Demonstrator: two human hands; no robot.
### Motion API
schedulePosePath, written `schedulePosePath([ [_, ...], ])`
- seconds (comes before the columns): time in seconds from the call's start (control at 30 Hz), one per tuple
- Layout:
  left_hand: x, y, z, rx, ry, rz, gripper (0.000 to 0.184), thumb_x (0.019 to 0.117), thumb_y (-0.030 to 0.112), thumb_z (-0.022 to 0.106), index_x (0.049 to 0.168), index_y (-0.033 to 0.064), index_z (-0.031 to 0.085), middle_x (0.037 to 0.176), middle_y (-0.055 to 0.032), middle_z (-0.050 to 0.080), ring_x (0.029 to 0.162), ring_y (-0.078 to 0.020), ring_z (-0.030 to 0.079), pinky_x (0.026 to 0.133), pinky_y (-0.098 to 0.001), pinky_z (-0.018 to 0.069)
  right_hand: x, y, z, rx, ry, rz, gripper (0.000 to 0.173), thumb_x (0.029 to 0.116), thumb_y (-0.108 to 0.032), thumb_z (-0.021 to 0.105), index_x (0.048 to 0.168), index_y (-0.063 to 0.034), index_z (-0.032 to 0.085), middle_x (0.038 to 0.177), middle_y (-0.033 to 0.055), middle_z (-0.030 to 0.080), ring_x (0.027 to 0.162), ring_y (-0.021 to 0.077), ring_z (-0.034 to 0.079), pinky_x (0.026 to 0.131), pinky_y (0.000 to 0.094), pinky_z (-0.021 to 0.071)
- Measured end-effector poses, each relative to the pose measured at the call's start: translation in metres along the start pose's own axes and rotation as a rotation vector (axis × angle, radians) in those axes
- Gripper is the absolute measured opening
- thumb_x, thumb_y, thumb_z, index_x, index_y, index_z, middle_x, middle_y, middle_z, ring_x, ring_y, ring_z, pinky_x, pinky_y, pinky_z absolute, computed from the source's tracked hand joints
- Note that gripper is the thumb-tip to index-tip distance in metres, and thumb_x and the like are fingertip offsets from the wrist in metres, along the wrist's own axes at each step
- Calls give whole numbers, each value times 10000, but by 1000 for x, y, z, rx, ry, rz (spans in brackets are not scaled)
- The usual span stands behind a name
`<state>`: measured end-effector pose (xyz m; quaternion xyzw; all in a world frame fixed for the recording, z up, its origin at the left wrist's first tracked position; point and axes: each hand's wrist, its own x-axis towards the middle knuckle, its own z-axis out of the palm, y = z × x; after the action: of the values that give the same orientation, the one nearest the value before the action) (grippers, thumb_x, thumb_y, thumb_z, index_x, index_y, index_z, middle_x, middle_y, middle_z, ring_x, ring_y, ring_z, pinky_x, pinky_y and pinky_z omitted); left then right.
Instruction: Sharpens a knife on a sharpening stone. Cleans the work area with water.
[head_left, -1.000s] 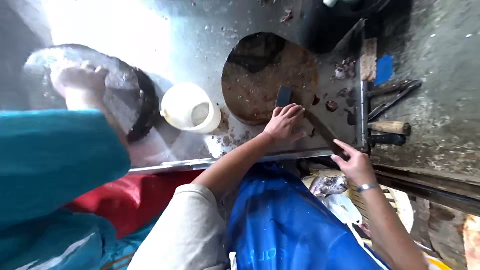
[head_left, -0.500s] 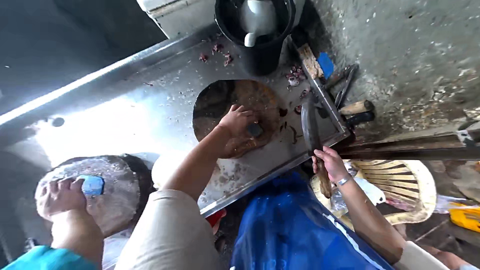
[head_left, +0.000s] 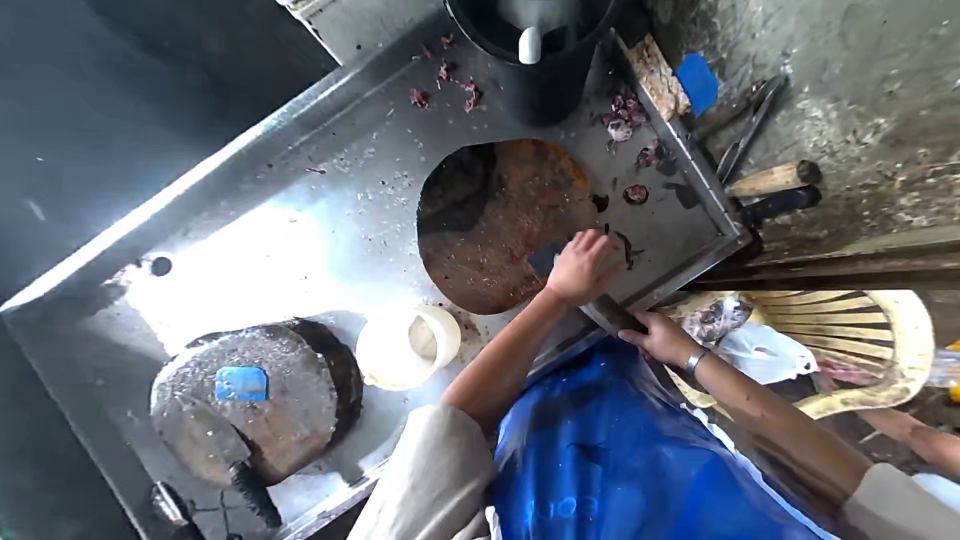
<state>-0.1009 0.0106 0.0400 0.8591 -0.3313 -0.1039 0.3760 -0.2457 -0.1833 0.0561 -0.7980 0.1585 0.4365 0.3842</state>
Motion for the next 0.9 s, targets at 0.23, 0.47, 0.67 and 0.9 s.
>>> schedulePosePath([
  [0.23, 52, -34, 7, 300, -352, 198, 387, 990, 476, 579, 1196, 183, 724, 1313, -94, 632, 1303, -338, 529, 1080, -546, 436, 3, -19, -18, -95, 41, 17, 485, 1025, -467, 608, 1234, -30, 636, 939, 191, 692, 776, 312, 691, 794, 557, 576],
  [0.47, 36, -33, 8, 301, -260, 189, 513, 936, 579, 531, 1213, 177, 686, 1319, -132, 608, 1298, -377, 514, 1072, -564, 426, -10, -23, -26, -220, 16, -25, 430, 1022, -452, 618, 1177, -52, 641, 964, 182, 694, 870, 334, 699, 832, 586, 559],
  [0.67, 44, -33, 6, 330, -169, 96, 596, 913, 615, 469, 1234, 156, 673, 1372, -163, 571, 1316, -398, 497, 1079, -570, 426, -8, -22, -17, -201, 111, -43, 415, 1007, -451, 642, 1168, -69, 649, 928, 165, 707, 819, 323, 713, 766, 586, 587],
  [0.9, 63, -45, 4, 303, -104, 82, 609, 924, 606, 413, 1216, 138, 670, 1380, -205, 549, 1315, -425, 489, 1052, -598, 418, -4, -36, -18, -184, 173, -12, 434, 1019, -457, 620, 1197, -61, 628, 878, 183, 702, 741, 352, 711, 678, 587, 590],
])
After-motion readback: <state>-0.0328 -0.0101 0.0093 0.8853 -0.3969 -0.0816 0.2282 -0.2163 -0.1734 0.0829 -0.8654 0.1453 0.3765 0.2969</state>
